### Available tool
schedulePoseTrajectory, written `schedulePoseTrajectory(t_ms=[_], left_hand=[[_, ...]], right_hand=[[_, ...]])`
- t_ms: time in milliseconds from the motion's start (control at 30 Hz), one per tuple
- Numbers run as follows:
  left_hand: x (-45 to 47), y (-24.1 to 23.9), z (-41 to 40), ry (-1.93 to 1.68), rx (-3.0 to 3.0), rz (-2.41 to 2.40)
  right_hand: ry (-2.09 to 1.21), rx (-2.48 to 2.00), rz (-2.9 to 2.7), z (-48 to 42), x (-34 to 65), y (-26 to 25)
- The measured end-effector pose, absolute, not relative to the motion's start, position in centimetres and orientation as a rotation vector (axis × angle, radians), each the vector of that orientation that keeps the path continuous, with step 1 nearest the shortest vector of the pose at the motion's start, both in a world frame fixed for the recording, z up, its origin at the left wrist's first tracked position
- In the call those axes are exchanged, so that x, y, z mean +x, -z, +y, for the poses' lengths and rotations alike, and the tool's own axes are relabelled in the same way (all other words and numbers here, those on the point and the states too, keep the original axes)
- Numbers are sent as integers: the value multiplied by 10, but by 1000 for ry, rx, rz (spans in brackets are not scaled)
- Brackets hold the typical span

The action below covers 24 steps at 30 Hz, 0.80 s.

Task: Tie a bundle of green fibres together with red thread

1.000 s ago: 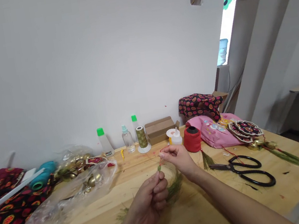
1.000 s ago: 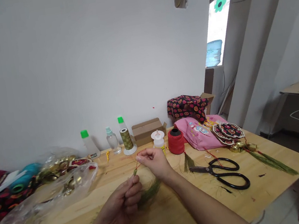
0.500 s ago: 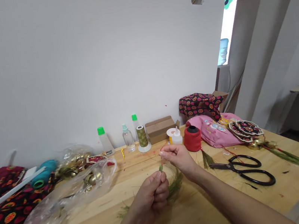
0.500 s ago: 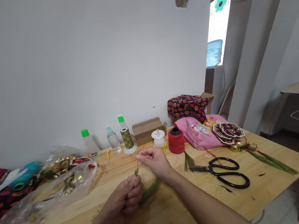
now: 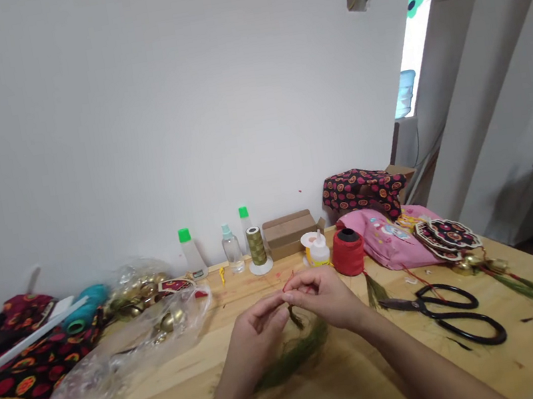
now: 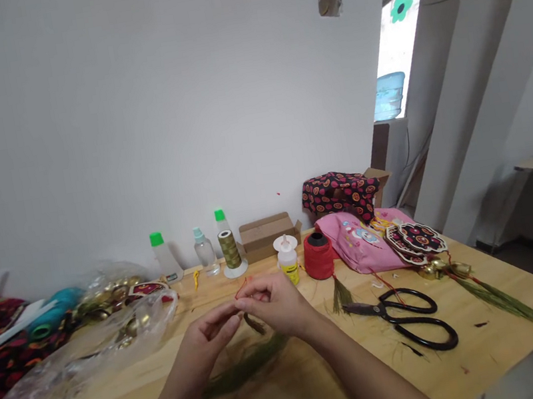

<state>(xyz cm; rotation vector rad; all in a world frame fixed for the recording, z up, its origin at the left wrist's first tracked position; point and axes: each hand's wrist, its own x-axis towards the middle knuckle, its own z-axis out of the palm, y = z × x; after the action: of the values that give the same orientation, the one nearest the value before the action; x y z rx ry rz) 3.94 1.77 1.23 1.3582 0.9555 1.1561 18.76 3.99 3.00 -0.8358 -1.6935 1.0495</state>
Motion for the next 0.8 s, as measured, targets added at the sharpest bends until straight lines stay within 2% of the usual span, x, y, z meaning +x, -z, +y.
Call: schedulePoseTrajectory(t_ms=[400, 800], left_hand=[[59, 1, 8, -1075, 1161, 738], [51, -2, 1, -933, 829, 589]], right_hand=[[-1201, -852, -1560, 43, 184, -21], [-1089, -826, -1589, 45, 188, -24]])
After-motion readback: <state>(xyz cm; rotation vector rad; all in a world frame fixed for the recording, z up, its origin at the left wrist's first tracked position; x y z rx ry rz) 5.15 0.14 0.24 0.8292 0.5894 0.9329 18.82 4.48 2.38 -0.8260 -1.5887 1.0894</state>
